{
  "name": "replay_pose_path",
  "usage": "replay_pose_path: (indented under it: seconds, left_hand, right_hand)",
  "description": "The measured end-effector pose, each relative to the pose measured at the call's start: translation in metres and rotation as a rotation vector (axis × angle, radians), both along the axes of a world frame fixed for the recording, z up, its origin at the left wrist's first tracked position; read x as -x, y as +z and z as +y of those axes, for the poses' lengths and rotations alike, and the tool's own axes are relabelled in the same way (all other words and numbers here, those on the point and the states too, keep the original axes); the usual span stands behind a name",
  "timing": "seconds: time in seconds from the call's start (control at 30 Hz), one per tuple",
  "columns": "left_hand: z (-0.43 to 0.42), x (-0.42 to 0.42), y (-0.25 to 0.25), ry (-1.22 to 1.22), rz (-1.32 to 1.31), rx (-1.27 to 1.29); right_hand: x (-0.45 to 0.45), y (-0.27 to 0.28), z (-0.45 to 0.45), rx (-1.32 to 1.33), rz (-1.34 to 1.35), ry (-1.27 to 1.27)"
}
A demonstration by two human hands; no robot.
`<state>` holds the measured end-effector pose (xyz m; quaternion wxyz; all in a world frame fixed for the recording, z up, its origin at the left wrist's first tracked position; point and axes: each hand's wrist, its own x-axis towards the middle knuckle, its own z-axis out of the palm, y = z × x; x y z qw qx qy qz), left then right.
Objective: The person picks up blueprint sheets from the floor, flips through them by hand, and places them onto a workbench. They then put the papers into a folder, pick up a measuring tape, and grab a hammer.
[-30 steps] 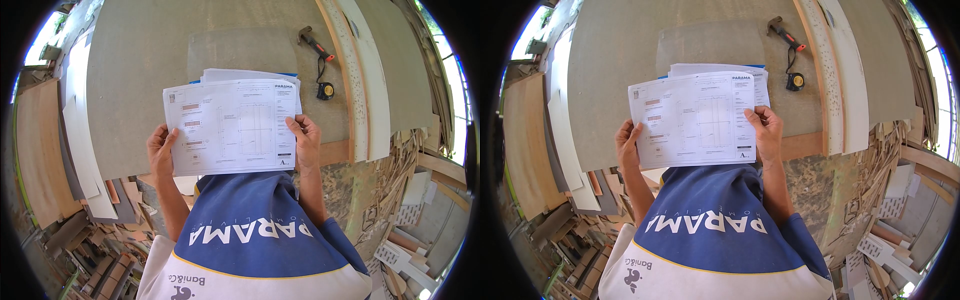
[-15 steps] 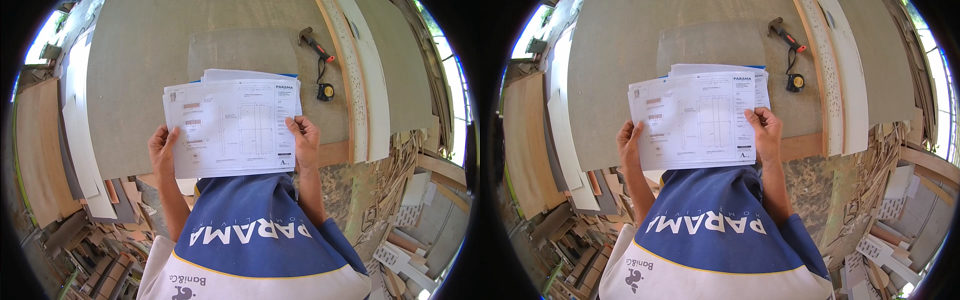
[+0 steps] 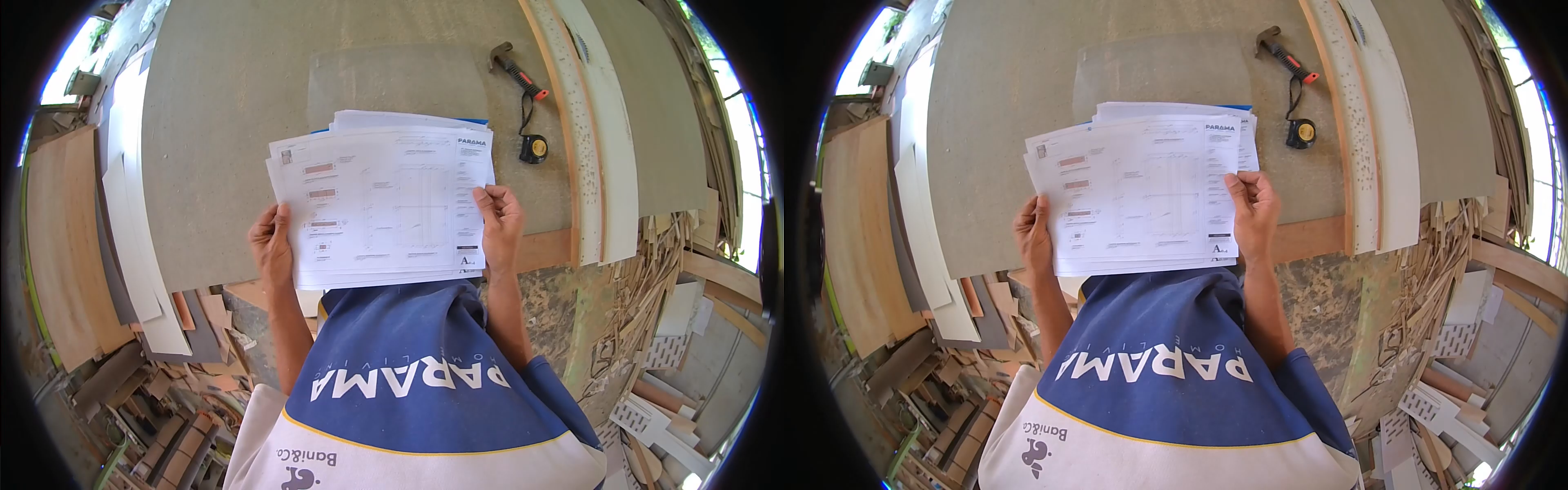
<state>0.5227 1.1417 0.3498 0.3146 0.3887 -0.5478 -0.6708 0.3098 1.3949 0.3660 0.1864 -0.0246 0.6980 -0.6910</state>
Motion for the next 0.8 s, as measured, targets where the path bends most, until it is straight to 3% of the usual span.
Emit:
replay_pose_path:
  seconds: [0.23, 0.47, 0.8]
  left_hand:
    - [0.006, 0.002, -0.012, 0.060, 0.037, -0.080]
    - [0.005, -0.001, -0.011, 0.038, -0.009, -0.089]
    - [0.002, -0.004, -0.017, 0.016, -0.029, -0.056]
  right_hand:
    - [0.025, -0.016, 0.019, -0.029, 0.124, -0.080]
    - [0.051, -0.002, 0.036, -0.031, 0.037, -0.470]
    - [0.056, -0.027, 0.044, 0.211, -0.004, -0.449]
